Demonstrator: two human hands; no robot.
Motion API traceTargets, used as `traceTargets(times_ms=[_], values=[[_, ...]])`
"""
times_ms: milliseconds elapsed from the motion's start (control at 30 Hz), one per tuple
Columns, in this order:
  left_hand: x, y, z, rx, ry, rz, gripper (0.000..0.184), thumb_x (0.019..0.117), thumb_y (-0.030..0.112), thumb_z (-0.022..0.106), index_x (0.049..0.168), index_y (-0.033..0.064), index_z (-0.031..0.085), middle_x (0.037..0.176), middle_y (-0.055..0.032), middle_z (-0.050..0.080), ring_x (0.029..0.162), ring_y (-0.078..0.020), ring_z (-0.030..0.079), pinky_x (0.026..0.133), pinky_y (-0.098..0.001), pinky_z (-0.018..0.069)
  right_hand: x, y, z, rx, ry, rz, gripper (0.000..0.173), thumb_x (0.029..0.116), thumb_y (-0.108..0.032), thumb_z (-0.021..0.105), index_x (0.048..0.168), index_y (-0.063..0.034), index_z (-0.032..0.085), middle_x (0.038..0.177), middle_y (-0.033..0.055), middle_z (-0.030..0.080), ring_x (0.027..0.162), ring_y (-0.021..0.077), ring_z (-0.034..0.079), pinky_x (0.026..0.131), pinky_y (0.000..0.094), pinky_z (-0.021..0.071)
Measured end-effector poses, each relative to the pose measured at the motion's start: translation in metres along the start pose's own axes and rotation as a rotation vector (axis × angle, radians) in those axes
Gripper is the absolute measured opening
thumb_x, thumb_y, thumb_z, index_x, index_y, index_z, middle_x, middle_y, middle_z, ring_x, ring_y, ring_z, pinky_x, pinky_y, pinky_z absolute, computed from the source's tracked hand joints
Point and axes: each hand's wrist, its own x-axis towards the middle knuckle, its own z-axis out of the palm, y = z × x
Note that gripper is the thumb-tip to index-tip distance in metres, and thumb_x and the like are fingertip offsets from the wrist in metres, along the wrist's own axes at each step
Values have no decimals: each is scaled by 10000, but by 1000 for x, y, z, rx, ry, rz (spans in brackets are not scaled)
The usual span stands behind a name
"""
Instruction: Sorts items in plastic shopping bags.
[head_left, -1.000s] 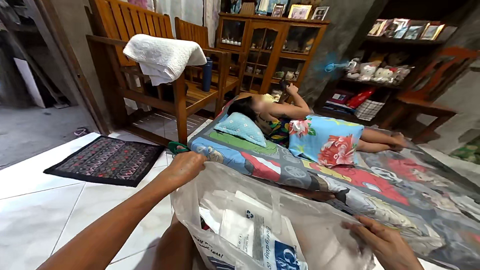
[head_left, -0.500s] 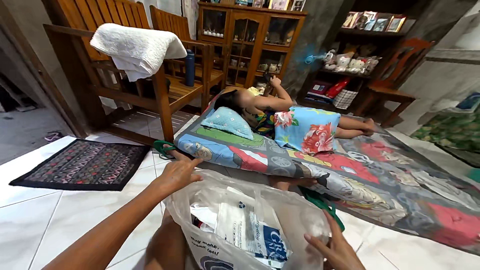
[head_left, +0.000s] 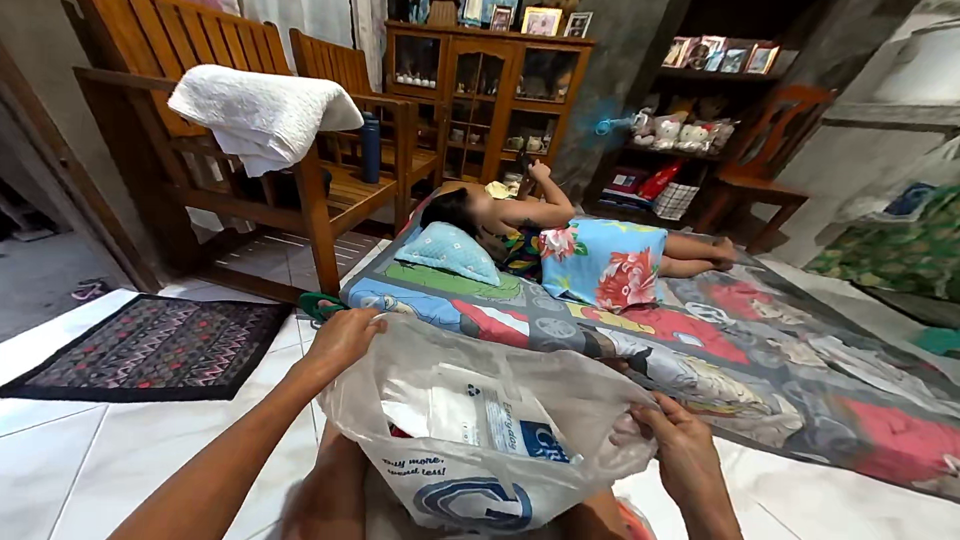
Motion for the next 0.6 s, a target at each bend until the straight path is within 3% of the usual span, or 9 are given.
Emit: traceTargets(times_ms=[167,400,467,533,600], values=[[16,-18,25,-9,-50,-78,399,1103,237,438,1225,-86,637,1165,-328,645,1137,-484,613,1002,-642,430,11,30,3,-83,1,84,130,943,20,520,952,-1,649,634,-61,633,527,-4,586,508,189,503],[20,-3,4,-1,20,-18,333,1084,214,497,1120,-59,684,984,-269,669,939,-429,642,876,-617,471,8,8,0,-49,-9,1,154,918,27,518,945,-33,657,644,-91,658,538,-24,604,514,172,519],[16,-2,5,30,-51,-37,379,1072,273,532,1300,-15,628,1085,-277,681,1017,-449,649,926,-639,462,3,20,2,-101,-41,57,143,936,16,521,1004,5,646,656,-64,642,539,-12,594,515,182,512],[9,-1,4,67,-94,-70,637,1020,377,617,1538,63,418,1283,-295,629,1217,-502,577,1030,-695,393,0,29,0,-164,-79,142,164,966,16,526,1090,42,631,696,-18,638,562,15,596,541,202,515],[-2,2,-1,123,-135,-119,913,951,493,680,1628,101,210,1308,-312,606,1237,-508,561,1037,-683,397,0,29,-3,-195,-76,173,185,967,12,536,1133,40,615,701,-1,644,558,23,603,534,208,517]])
